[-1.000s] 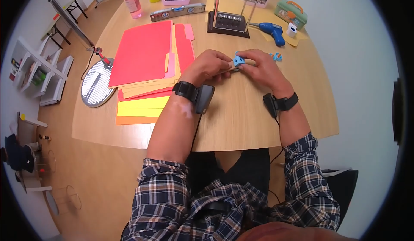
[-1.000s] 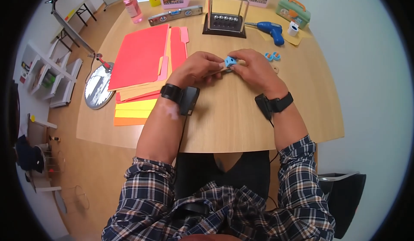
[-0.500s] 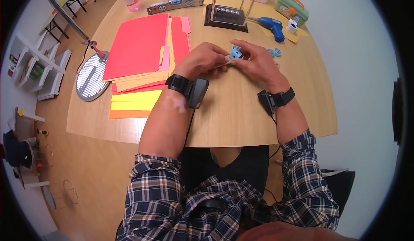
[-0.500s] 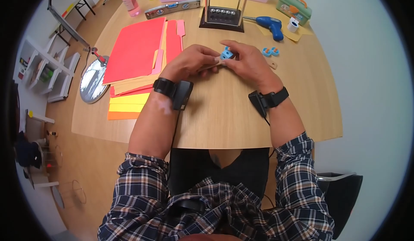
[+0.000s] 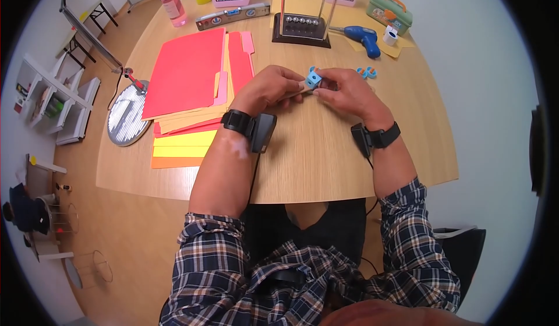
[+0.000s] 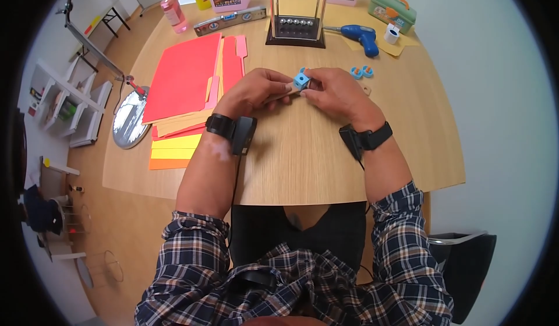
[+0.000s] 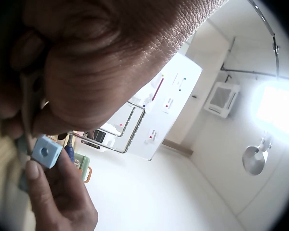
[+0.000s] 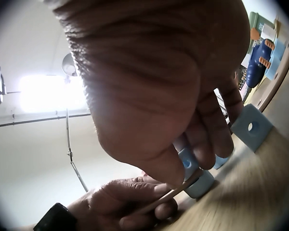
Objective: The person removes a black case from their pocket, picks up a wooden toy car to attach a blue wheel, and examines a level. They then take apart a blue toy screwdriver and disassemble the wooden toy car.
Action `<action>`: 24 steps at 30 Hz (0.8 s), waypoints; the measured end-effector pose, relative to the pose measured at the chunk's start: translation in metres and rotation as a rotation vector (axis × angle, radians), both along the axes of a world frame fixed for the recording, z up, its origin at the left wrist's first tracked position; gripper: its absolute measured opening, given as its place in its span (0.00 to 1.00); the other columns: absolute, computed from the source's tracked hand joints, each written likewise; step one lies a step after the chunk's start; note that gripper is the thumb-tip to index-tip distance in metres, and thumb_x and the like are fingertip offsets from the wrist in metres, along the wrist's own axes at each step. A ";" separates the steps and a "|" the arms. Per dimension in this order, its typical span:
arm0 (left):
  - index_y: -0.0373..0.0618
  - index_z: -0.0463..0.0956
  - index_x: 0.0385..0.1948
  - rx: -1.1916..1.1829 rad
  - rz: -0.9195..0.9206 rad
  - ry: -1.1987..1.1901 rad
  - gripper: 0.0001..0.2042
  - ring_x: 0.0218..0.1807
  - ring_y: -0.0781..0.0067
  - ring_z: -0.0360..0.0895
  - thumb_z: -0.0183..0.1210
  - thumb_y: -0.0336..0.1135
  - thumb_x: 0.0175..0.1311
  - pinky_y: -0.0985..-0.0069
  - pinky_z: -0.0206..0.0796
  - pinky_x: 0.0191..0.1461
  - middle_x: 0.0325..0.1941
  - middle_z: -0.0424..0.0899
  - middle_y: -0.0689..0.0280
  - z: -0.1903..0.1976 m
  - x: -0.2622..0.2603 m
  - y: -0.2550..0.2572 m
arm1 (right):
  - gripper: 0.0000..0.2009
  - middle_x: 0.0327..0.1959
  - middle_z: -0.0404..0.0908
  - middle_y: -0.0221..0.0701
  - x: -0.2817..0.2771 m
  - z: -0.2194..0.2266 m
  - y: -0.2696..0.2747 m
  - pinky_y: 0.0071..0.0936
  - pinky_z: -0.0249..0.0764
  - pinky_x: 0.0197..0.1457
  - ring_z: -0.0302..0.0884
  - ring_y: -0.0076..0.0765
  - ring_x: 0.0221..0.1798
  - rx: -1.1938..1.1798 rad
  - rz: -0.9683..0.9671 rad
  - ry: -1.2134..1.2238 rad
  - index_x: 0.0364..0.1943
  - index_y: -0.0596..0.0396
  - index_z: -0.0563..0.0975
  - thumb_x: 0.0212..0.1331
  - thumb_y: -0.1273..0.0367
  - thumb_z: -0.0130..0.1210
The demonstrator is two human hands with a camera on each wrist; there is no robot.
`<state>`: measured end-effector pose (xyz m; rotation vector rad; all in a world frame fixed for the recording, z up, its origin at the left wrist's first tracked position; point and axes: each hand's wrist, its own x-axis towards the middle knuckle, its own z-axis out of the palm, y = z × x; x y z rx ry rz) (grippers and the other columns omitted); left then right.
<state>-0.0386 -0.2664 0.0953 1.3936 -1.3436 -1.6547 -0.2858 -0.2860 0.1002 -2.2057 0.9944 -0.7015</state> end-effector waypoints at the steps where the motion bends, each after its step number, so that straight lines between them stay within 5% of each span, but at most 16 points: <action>1: 0.38 0.88 0.54 0.000 0.000 0.000 0.13 0.24 0.81 0.75 0.65 0.35 0.77 0.81 0.67 0.30 0.34 0.90 0.67 -0.001 0.001 -0.001 | 0.17 0.39 0.90 0.34 -0.003 0.006 0.003 0.29 0.80 0.47 0.86 0.29 0.40 0.009 -0.044 0.111 0.55 0.58 0.88 0.64 0.67 0.72; 3: 0.37 0.88 0.55 0.001 -0.009 -0.023 0.13 0.24 0.81 0.75 0.65 0.35 0.77 0.81 0.67 0.30 0.34 0.90 0.66 0.001 0.001 0.000 | 0.15 0.36 0.90 0.33 -0.006 0.008 0.005 0.29 0.80 0.45 0.85 0.28 0.38 0.018 -0.090 0.223 0.52 0.58 0.89 0.64 0.67 0.72; 6: 0.37 0.88 0.55 -0.008 -0.019 -0.039 0.14 0.24 0.81 0.75 0.64 0.35 0.77 0.81 0.67 0.30 0.34 0.90 0.66 0.004 0.000 0.002 | 0.12 0.31 0.88 0.31 -0.014 0.002 0.002 0.29 0.79 0.42 0.83 0.27 0.35 0.079 -0.090 0.061 0.46 0.58 0.90 0.63 0.66 0.72; 9: 0.36 0.88 0.56 0.008 -0.014 -0.038 0.14 0.24 0.81 0.75 0.64 0.35 0.77 0.81 0.67 0.29 0.34 0.90 0.66 0.008 -0.001 0.003 | 0.10 0.30 0.88 0.34 -0.014 0.002 0.000 0.32 0.79 0.41 0.84 0.36 0.34 -0.057 -0.134 0.039 0.44 0.54 0.90 0.61 0.67 0.70; 17: 0.35 0.87 0.57 -0.004 -0.021 -0.026 0.15 0.24 0.81 0.75 0.65 0.34 0.77 0.81 0.67 0.29 0.33 0.90 0.66 0.007 -0.001 0.002 | 0.15 0.43 0.89 0.37 -0.027 -0.008 -0.018 0.36 0.80 0.51 0.85 0.43 0.44 -0.197 0.018 -0.068 0.47 0.54 0.87 0.57 0.78 0.57; 24: 0.35 0.86 0.57 -0.003 -0.027 -0.015 0.15 0.24 0.82 0.75 0.65 0.34 0.77 0.81 0.67 0.29 0.34 0.90 0.66 0.005 0.000 0.001 | 0.17 0.49 0.89 0.40 -0.009 -0.012 -0.004 0.38 0.81 0.56 0.86 0.48 0.52 -0.198 -0.103 -0.160 0.50 0.56 0.86 0.57 0.79 0.55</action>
